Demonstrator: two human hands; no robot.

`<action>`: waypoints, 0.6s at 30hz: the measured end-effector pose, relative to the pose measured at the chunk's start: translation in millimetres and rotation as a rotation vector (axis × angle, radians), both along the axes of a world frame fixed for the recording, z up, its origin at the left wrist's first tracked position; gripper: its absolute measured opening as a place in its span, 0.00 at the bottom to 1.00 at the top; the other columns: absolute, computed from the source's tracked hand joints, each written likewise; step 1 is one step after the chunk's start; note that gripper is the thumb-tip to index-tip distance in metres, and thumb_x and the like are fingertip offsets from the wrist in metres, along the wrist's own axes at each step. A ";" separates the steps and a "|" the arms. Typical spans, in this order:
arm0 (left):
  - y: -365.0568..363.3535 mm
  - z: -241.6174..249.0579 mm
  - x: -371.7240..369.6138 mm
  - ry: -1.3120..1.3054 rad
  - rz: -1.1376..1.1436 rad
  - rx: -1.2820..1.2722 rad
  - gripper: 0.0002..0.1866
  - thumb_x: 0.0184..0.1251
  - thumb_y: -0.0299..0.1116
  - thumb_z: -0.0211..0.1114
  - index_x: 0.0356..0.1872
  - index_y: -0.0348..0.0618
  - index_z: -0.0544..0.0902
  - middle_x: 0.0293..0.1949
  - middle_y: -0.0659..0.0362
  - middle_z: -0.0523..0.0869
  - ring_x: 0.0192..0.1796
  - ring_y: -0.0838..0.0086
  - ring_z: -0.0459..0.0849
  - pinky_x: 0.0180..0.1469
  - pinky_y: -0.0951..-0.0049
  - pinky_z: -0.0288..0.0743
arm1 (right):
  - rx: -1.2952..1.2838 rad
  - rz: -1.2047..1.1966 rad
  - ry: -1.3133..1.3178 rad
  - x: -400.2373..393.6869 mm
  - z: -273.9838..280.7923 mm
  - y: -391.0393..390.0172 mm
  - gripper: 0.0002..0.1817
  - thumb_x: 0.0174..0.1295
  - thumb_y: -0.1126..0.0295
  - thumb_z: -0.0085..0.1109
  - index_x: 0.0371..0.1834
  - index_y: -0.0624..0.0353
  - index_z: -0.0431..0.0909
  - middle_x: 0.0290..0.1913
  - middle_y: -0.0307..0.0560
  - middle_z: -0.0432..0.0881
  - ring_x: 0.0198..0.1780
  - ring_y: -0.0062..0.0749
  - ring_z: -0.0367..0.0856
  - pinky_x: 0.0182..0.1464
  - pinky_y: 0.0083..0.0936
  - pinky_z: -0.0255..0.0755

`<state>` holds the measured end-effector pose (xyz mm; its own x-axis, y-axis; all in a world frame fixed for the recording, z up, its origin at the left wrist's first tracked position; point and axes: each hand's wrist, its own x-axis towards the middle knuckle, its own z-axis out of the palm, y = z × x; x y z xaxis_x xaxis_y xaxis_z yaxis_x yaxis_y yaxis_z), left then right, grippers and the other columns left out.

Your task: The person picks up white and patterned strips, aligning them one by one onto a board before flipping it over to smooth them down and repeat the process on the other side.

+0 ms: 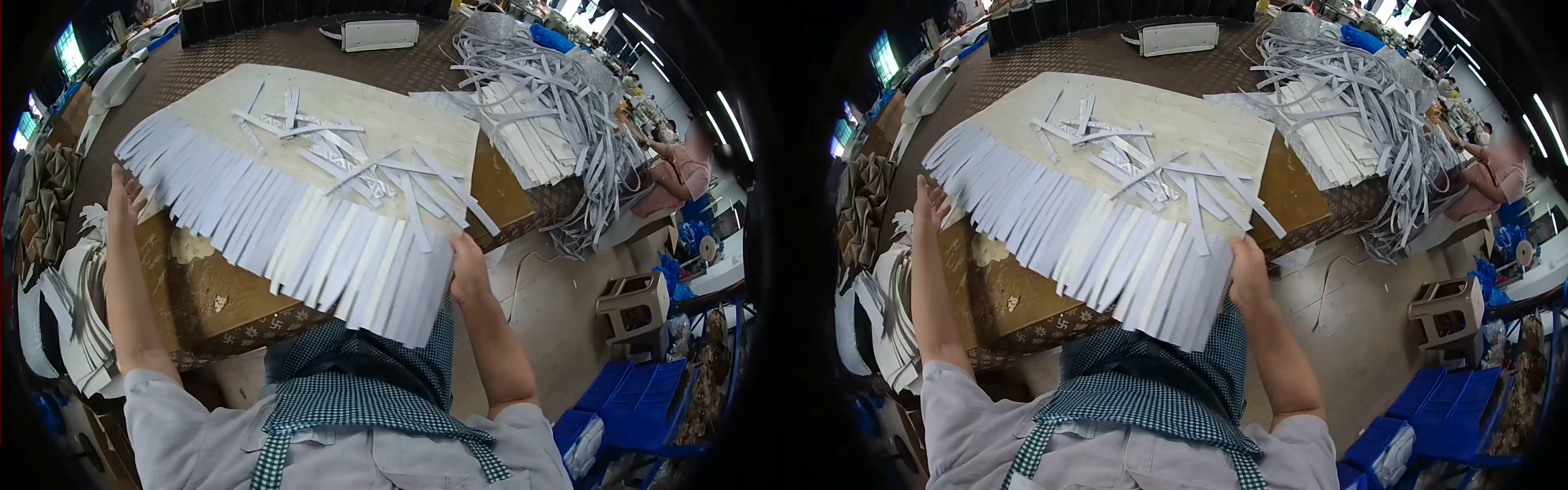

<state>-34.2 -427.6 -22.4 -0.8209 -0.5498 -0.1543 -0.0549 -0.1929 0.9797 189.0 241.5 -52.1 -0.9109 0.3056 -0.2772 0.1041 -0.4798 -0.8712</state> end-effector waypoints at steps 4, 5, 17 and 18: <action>19.7 -18.6 91.6 0.161 0.211 -0.147 0.29 0.75 0.53 0.63 0.68 0.47 0.74 0.66 0.60 0.76 0.63 0.70 0.76 0.53 0.66 0.73 | -0.235 0.106 0.018 4.9 21.5 -82.6 0.16 0.77 0.68 0.47 0.61 0.65 0.71 0.56 0.50 0.81 0.54 0.35 0.82 0.56 0.37 0.80; 35.3 -16.0 121.3 0.202 0.209 -0.117 0.27 0.75 0.50 0.63 0.67 0.47 0.76 0.64 0.62 0.78 0.60 0.72 0.78 0.51 0.68 0.73 | -0.260 0.129 -0.074 5.0 25.9 -103.1 0.16 0.78 0.66 0.47 0.62 0.63 0.70 0.57 0.48 0.80 0.54 0.35 0.81 0.56 0.40 0.80; 261.4 -45.0 373.4 -0.255 -0.714 0.276 0.21 0.73 0.42 0.63 0.51 0.29 0.80 0.37 0.45 0.89 0.34 0.67 0.89 0.39 0.71 0.85 | -0.375 0.695 -0.076 53.3 -15.7 -227.2 0.18 0.80 0.59 0.48 0.57 0.65 0.75 0.53 0.48 0.82 0.52 0.32 0.82 0.55 0.36 0.80; 283.7 -20.5 360.2 -0.163 -0.767 0.209 0.23 0.75 0.41 0.63 0.58 0.29 0.76 0.40 0.46 0.88 0.35 0.68 0.89 0.39 0.73 0.85 | -0.280 0.786 -0.119 58.5 -12.7 -228.2 0.16 0.79 0.63 0.51 0.55 0.67 0.77 0.49 0.47 0.84 0.49 0.27 0.82 0.51 0.29 0.79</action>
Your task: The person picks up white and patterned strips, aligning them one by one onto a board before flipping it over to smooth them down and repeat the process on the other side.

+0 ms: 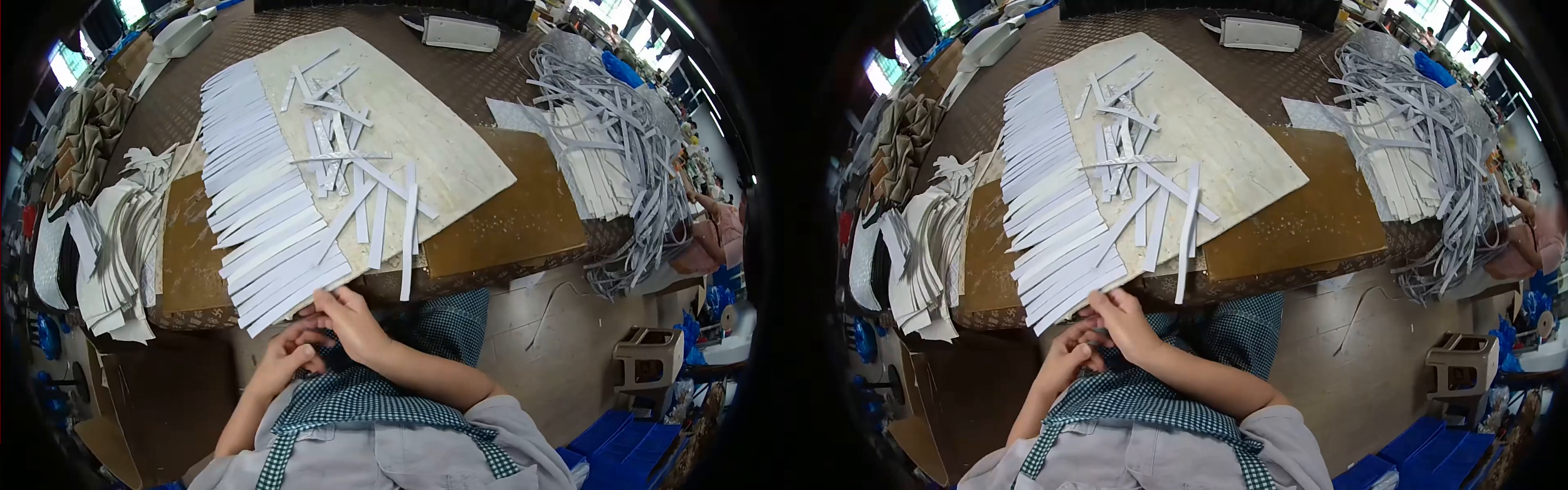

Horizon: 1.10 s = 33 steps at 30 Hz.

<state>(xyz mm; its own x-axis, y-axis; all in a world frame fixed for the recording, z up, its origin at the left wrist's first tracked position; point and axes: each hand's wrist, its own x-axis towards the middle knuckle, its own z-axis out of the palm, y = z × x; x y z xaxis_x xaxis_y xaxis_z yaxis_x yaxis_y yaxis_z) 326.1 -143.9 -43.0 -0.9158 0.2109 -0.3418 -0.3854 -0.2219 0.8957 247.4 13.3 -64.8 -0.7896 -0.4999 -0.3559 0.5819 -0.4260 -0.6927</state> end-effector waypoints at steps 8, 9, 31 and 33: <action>23.7 -5.0 -41.7 0.029 0.078 0.052 0.26 0.83 0.49 0.52 0.52 0.30 0.80 0.44 0.52 0.87 0.37 0.67 0.89 0.42 0.71 0.84 | 0.566 0.419 0.867 -26.8 84.5 114.9 0.11 0.69 0.76 0.61 0.52 0.66 0.85 0.40 0.51 0.89 0.42 0.28 0.87 0.47 0.21 0.79; 22.9 -0.8 -43.9 0.039 0.127 0.046 0.25 0.83 0.49 0.52 0.53 0.31 0.80 0.45 0.51 0.87 0.38 0.67 0.89 0.42 0.71 0.84 | 0.596 0.318 0.903 -35.5 99.2 127.6 0.08 0.67 0.78 0.62 0.46 0.69 0.87 0.36 0.50 0.89 0.41 0.29 0.88 0.46 0.21 0.79; 23.2 17.3 -38.3 -0.007 0.508 0.052 0.19 0.78 0.37 0.58 0.60 0.34 0.75 0.49 0.49 0.86 0.46 0.62 0.88 0.43 0.64 0.84 | 1.897 -0.238 0.798 -277.8 37.3 230.9 0.20 0.63 0.56 0.62 0.52 0.59 0.82 0.54 0.54 0.83 0.57 0.50 0.80 0.57 0.45 0.75; 8.2 6.6 -32.4 0.035 0.601 0.028 0.20 0.75 0.34 0.58 0.62 0.36 0.73 0.54 0.52 0.85 0.51 0.61 0.87 0.43 0.62 0.85 | 1.721 -0.184 0.646 -268.9 49.2 232.1 0.21 0.63 0.56 0.64 0.51 0.60 0.82 0.52 0.54 0.85 0.54 0.49 0.82 0.56 0.44 0.75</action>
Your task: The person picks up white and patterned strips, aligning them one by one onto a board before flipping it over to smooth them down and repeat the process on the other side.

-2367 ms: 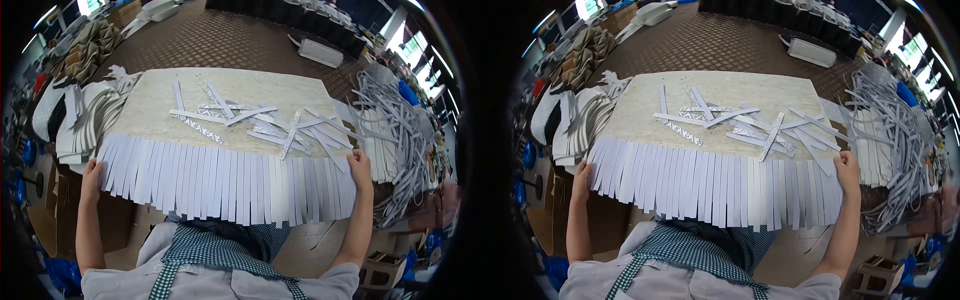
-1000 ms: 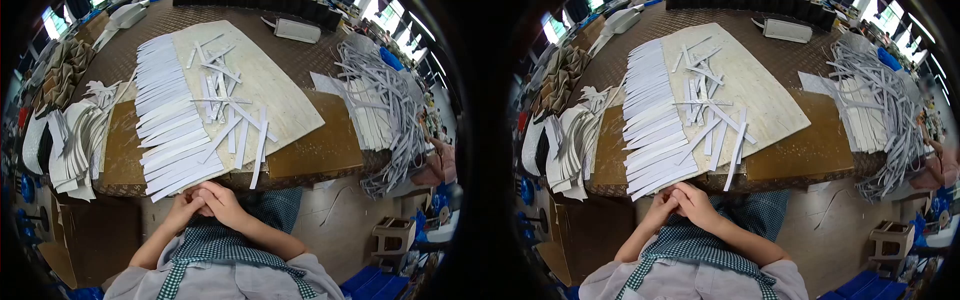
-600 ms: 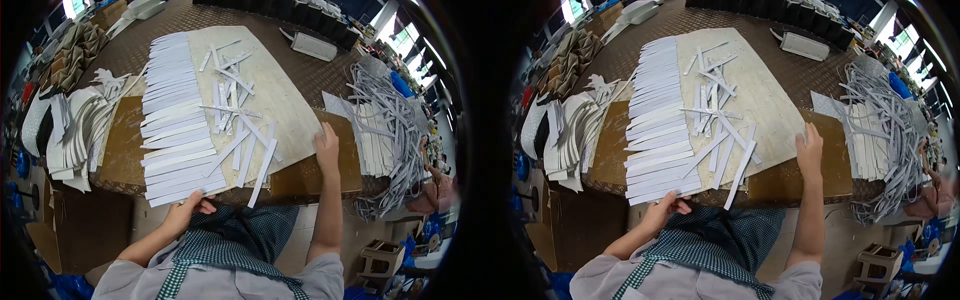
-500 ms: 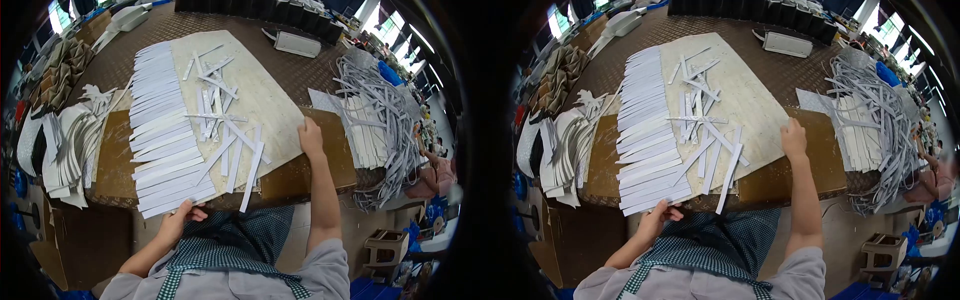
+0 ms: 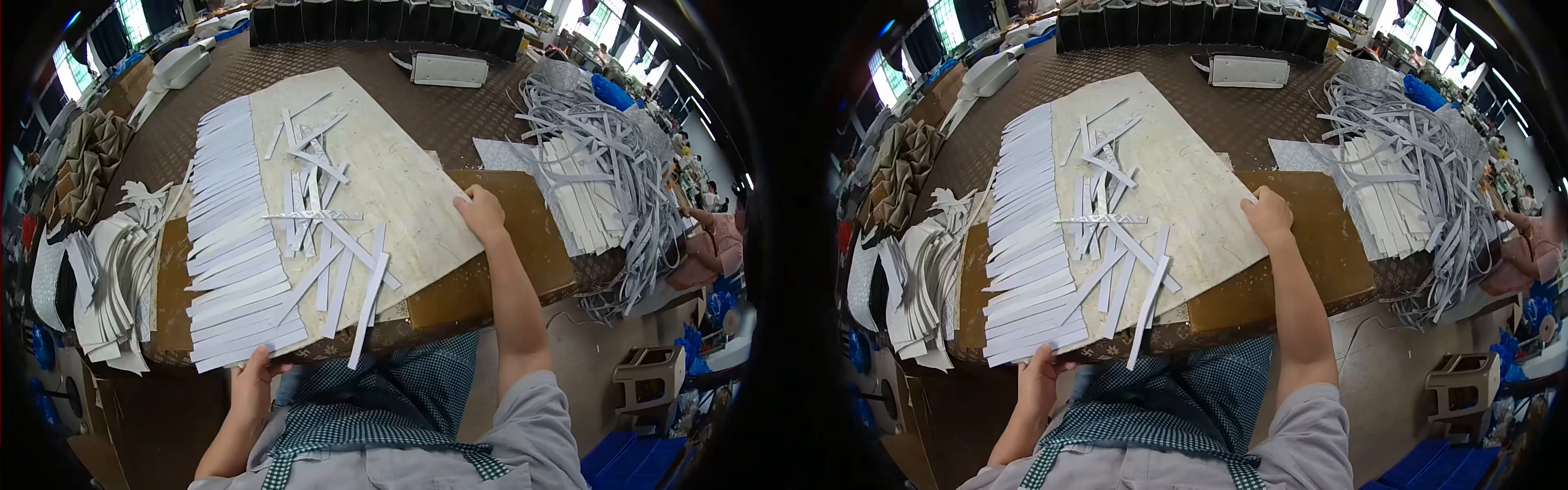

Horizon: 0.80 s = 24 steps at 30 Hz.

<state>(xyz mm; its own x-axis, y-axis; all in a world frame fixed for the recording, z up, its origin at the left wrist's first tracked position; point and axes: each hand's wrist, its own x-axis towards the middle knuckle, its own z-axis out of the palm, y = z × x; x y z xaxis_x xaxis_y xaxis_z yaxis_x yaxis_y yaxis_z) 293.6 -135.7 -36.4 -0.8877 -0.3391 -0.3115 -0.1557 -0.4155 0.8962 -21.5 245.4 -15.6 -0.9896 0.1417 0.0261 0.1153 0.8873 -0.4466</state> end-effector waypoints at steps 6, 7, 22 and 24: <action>-33.6 8.7 9.8 0.038 0.177 0.018 0.22 0.69 0.28 0.55 0.63 0.35 0.70 0.54 0.51 0.83 0.48 0.61 0.87 0.39 0.62 0.87 | -0.401 0.237 -0.049 75.6 22.4 15.6 0.17 0.60 0.64 0.68 0.46 0.66 0.82 0.36 0.51 0.88 0.37 0.32 0.85 0.43 0.30 0.76; -42.5 9.5 13.3 0.058 0.126 0.016 0.21 0.68 0.28 0.55 0.62 0.34 0.71 0.53 0.51 0.83 0.48 0.62 0.88 0.40 0.62 0.87 | -0.512 0.235 -0.051 94.9 19.4 18.6 0.15 0.61 0.67 0.68 0.45 0.67 0.81 0.34 0.48 0.87 0.34 0.25 0.82 0.40 0.26 0.75; -31.2 -3.8 -28.8 -0.076 0.049 0.081 0.18 0.63 0.25 0.57 0.54 0.34 0.76 0.50 0.57 0.81 0.53 0.66 0.82 0.54 0.60 0.78 | -0.309 -0.215 0.448 350.7 -6.2 40.4 0.14 0.70 0.67 0.63 0.51 0.68 0.80 0.23 0.37 0.72 0.27 0.14 0.66 0.30 0.18 0.66; -31.9 -26.4 -57.5 0.020 0.019 0.057 0.19 0.62 0.26 0.58 0.55 0.33 0.76 0.50 0.56 0.81 0.54 0.66 0.81 0.59 0.61 0.75 | -0.275 -0.244 0.460 350.0 -8.6 45.6 0.16 0.70 0.67 0.65 0.52 0.69 0.79 0.23 0.43 0.72 0.26 0.18 0.69 0.29 0.22 0.69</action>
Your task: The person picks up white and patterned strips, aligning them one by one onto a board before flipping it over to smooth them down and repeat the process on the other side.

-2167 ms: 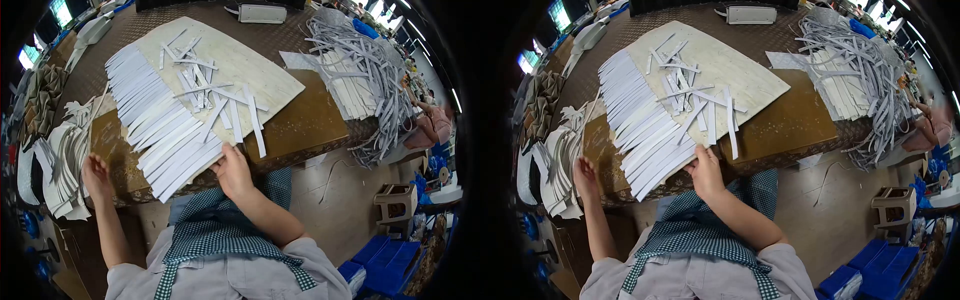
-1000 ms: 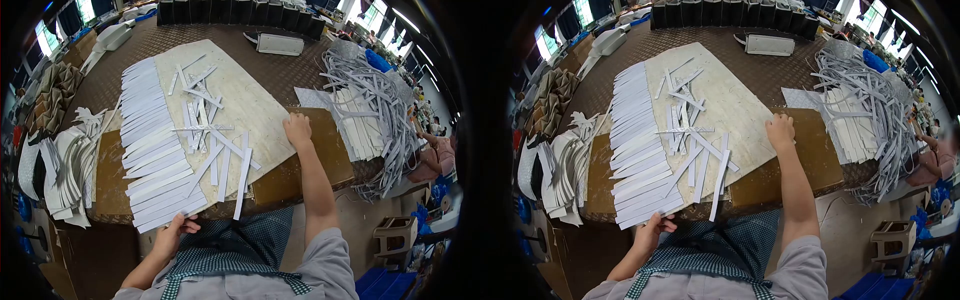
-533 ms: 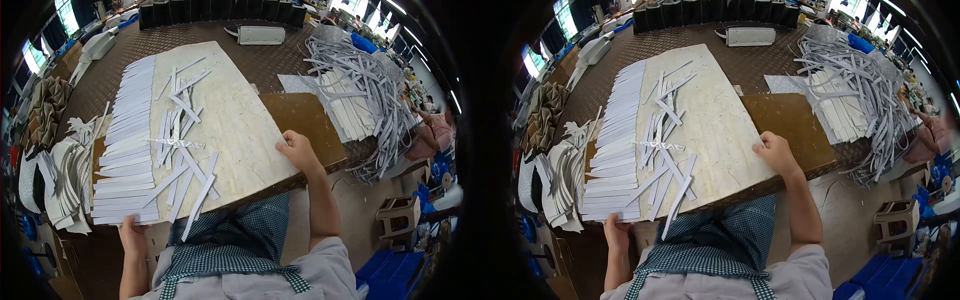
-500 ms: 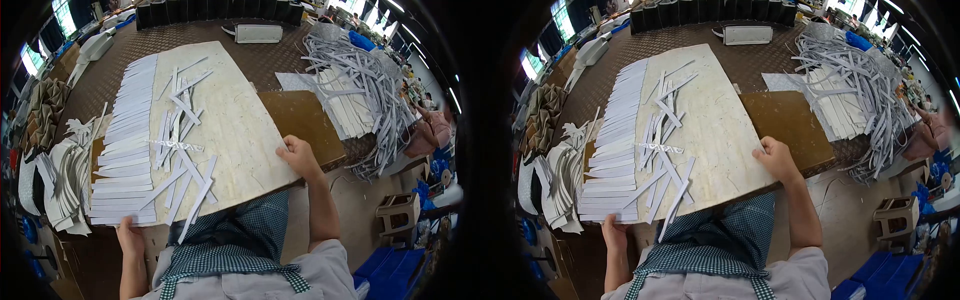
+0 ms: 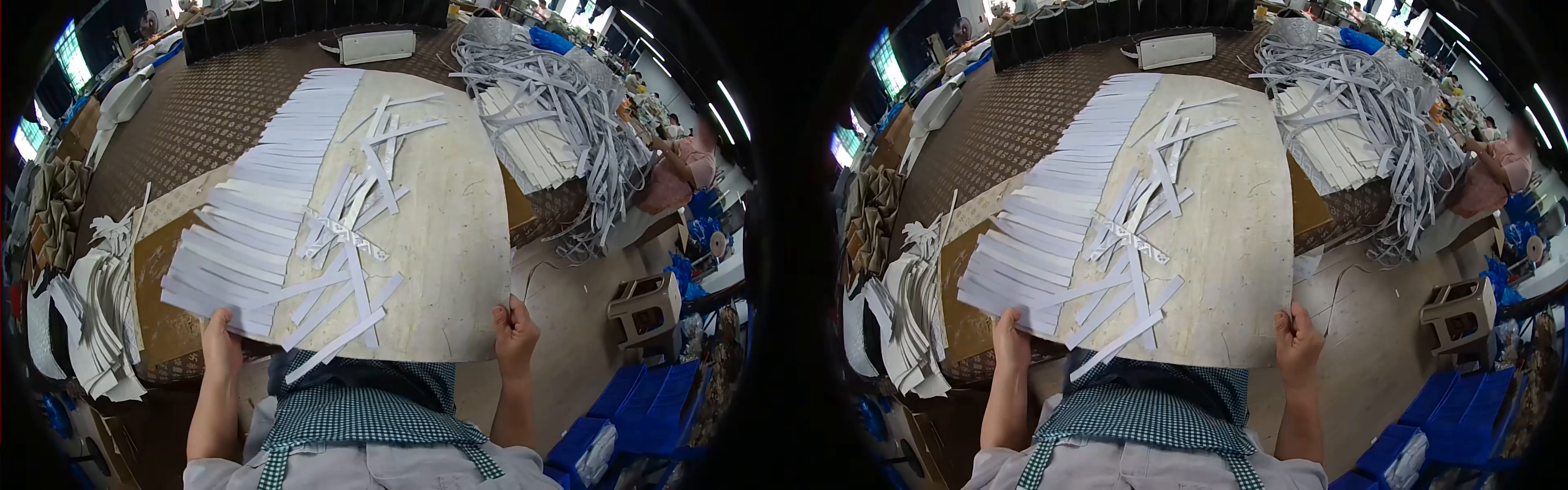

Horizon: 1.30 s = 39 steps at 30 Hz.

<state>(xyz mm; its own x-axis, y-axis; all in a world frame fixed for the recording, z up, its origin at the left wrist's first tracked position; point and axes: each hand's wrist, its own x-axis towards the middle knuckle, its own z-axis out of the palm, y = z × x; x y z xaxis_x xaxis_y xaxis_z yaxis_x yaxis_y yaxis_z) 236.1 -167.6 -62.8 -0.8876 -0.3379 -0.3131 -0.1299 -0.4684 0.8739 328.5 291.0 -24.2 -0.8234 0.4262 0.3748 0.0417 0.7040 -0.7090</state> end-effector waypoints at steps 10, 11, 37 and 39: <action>-48.8 4.1 -120.5 0.035 -0.137 -0.086 0.13 0.58 0.22 0.60 0.44 0.27 0.80 0.42 0.56 0.83 0.45 0.68 0.82 0.52 0.67 0.75 | -0.643 0.121 -0.016 -30.6 -42.3 -27.1 0.12 0.76 0.63 0.56 0.50 0.62 0.78 0.29 0.32 0.76 0.28 0.15 0.68 0.30 0.17 0.65; -53.7 9.6 -119.7 0.039 -0.146 -0.104 0.13 0.58 0.23 0.60 0.44 0.26 0.80 0.42 0.55 0.84 0.44 0.68 0.83 0.52 0.67 0.75 | -0.727 0.122 -0.026 -31.1 -47.2 -28.1 0.14 0.77 0.62 0.55 0.53 0.62 0.78 0.32 0.33 0.78 0.29 0.15 0.69 0.31 0.17 0.66; 3.3 21.3 -228.6 0.389 -0.637 -1.847 0.44 0.76 0.65 0.45 0.80 0.42 0.55 0.82 0.53 0.54 0.83 0.60 0.50 0.80 0.47 0.47 | 0.250 0.868 0.211 -267.5 93.1 -209.3 0.34 0.78 0.53 0.49 0.77 0.67 0.62 0.75 0.63 0.67 0.76 0.54 0.64 0.76 0.40 0.57; -0.1 13.4 -240.7 0.377 -0.701 -1.858 0.47 0.74 0.71 0.39 0.80 0.40 0.57 0.82 0.52 0.54 0.83 0.59 0.50 0.80 0.45 0.46 | 0.311 0.848 0.175 -255.8 92.6 -187.1 0.33 0.78 0.52 0.50 0.75 0.67 0.64 0.74 0.62 0.69 0.75 0.54 0.67 0.75 0.40 0.60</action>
<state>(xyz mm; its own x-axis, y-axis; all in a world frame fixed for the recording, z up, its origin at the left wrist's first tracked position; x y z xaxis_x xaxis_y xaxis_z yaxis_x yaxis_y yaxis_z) -4.5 -167.8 -49.3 -0.9080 0.3962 0.1361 0.4150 0.8949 0.1642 72.7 103.9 68.4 -0.7349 -0.4351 0.5202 -0.6656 0.6099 -0.4301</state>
